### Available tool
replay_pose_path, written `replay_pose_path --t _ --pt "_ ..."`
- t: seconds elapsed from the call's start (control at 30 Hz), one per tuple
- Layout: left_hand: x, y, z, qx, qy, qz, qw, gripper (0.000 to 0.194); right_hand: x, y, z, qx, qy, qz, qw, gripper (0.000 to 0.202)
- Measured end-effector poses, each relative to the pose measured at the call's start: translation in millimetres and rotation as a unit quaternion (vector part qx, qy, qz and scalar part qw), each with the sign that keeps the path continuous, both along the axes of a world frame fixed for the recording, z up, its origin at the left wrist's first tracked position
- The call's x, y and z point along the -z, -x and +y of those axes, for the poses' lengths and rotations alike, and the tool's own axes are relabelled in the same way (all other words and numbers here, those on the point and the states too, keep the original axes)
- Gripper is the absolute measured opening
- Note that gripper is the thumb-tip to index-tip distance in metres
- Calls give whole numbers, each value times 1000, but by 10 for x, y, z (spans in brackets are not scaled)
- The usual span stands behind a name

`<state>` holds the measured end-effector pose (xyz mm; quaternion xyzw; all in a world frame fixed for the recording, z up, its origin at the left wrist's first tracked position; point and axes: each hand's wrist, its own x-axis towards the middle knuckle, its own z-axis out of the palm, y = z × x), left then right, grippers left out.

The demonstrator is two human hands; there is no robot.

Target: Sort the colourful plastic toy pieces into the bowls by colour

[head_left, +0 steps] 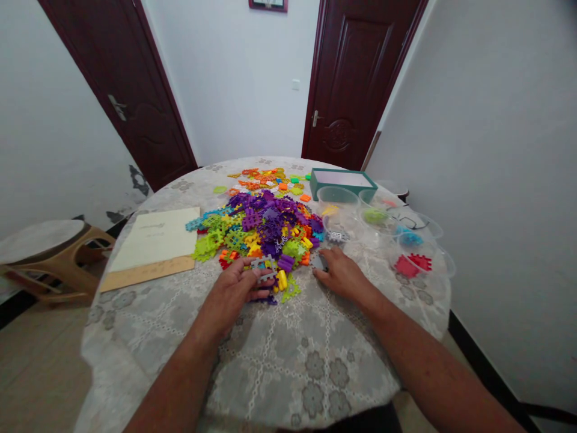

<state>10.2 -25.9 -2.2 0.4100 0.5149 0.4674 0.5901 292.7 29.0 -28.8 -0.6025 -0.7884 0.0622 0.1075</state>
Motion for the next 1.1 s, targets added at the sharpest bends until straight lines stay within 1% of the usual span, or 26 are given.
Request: replay_pose_path --t 0.07,0.17,0.27,0.33,0.4,0.47,0.53,0.57,0.63,0.73,0.83,0.97,1.1 --pt "-9 1 -9 10 4 -3 1000 42 28 -14 19 -11 -9 26 1000 52" --pt "-40 -2 -34 19 8 -6 1000 37 29 -24 24 -59 -63 100 991 51" --pt "-59 -18 -54 31 1 -9 999 36 -44 61 -52 -144 -123 208 960 56" --pt "-59 -35 -61 47 -6 -9 999 39 -106 180 -154 -201 -138 258 935 62" --pt "-48 -54 -65 76 -11 -4 997 43 -143 322 -263 -252 -136 273 919 65" --pt "-22 -66 -56 118 -14 10 993 47 -139 452 -329 -297 -121 264 910 67" --pt "15 -63 -30 138 -21 31 990 47 -106 533 -336 -327 -103 253 905 67" --pt "35 -57 -11 136 -26 43 989 46 -87 552 -324 -338 -96 250 902 67" --pt "66 -40 27 142 -36 63 987 46 -60 557 -292 -344 -91 259 898 65" --pt "77 -26 54 141 -45 76 986 48 -62 531 -272 -312 -83 306 896 61" --pt "70 -40 41 148 -53 77 985 49 -87 505 -274 -268 -25 350 897 52" --pt "83 -81 10 170 -65 89 979 45 -82 471 -263 -234 64 378 893 34" --pt "72 -90 -2 157 -75 105 979 47 -90 430 -238 -219 95 398 886 32"
